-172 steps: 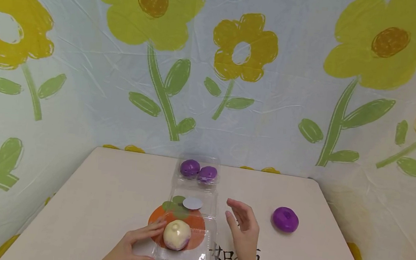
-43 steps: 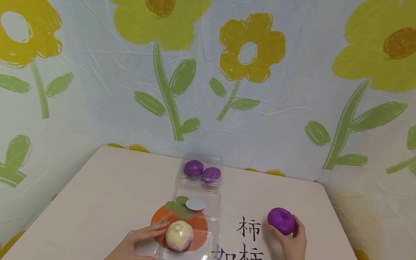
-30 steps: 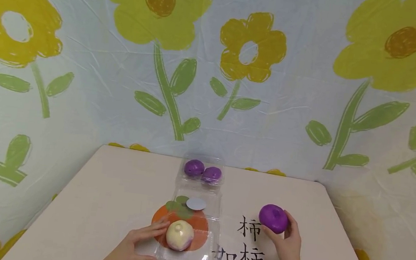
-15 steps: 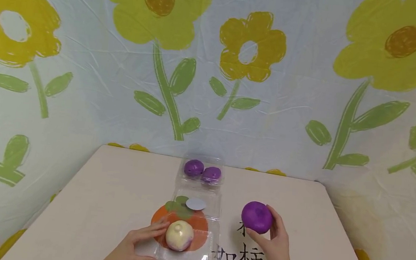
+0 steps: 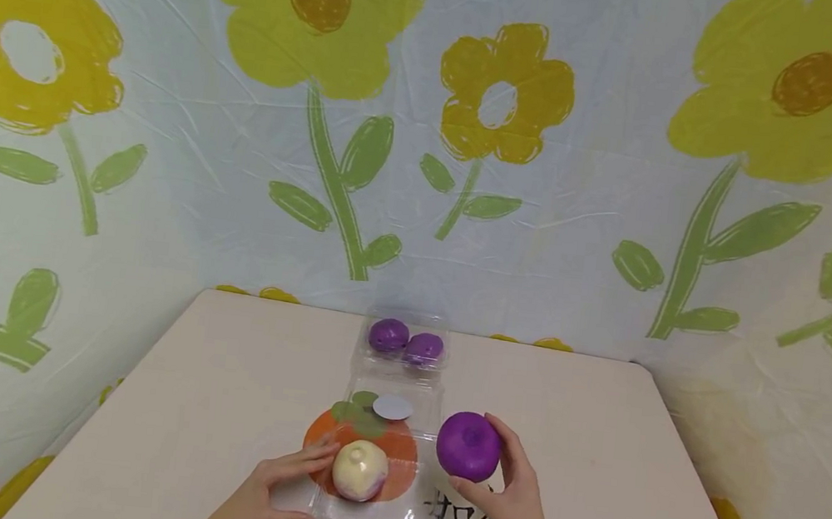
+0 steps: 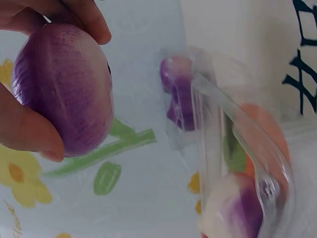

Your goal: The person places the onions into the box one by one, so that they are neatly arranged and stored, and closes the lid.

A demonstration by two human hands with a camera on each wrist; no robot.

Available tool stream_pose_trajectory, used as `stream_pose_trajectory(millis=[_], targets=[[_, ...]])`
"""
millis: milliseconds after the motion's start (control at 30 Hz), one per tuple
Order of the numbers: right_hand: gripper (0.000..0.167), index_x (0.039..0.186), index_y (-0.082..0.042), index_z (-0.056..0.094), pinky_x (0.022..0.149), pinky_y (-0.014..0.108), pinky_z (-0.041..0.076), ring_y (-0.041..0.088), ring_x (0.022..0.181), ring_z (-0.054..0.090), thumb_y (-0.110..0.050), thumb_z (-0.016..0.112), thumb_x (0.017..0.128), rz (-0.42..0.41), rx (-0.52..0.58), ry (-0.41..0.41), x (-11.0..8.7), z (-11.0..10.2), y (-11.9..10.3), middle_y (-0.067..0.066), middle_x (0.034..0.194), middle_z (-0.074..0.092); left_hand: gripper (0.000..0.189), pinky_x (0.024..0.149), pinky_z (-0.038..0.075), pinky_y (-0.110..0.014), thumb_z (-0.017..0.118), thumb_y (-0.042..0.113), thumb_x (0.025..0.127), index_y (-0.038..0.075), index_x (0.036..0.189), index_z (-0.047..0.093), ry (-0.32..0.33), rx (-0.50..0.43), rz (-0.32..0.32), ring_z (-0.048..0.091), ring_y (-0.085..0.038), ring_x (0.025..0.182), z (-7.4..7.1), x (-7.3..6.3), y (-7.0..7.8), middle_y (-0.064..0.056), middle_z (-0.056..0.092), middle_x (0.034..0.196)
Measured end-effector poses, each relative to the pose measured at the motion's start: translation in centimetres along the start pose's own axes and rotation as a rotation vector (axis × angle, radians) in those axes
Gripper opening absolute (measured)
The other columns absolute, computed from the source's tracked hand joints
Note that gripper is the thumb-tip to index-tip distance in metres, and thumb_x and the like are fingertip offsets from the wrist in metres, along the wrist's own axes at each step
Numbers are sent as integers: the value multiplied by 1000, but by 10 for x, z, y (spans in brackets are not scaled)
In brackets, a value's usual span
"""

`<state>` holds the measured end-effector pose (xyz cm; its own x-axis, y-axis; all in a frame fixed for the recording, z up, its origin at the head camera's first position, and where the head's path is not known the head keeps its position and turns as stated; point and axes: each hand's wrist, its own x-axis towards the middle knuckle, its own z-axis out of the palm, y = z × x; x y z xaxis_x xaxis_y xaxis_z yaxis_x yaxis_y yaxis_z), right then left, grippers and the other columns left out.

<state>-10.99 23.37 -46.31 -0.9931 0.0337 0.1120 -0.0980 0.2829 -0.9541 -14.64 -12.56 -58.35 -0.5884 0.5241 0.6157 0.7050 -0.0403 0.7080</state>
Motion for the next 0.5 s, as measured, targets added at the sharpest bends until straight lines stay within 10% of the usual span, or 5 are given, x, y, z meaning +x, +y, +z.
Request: stream_pose_trajectory(millis=[267, 500], targets=[[88, 141, -19, 49, 101, 16, 38, -7, 122, 47, -9, 92, 65, -5, -68, -36, -7, 19, 6, 4, 141, 53, 75, 118, 24, -29, 88, 7, 73, -6, 138, 53, -8, 1, -2, 33, -42, 142, 1, 1, 0, -27, 46, 146], [90, 140, -21, 53, 110, 51, 39, 30, 135, 46, -11, 94, 61, 41, -132, -98, -10, 34, 15, 3, 139, 57, 76, 118, 23, -28, 87, 7, 73, -6, 139, 52, -10, 5, -9, 32, -40, 143, 1, 1, 1, -28, 45, 146]])
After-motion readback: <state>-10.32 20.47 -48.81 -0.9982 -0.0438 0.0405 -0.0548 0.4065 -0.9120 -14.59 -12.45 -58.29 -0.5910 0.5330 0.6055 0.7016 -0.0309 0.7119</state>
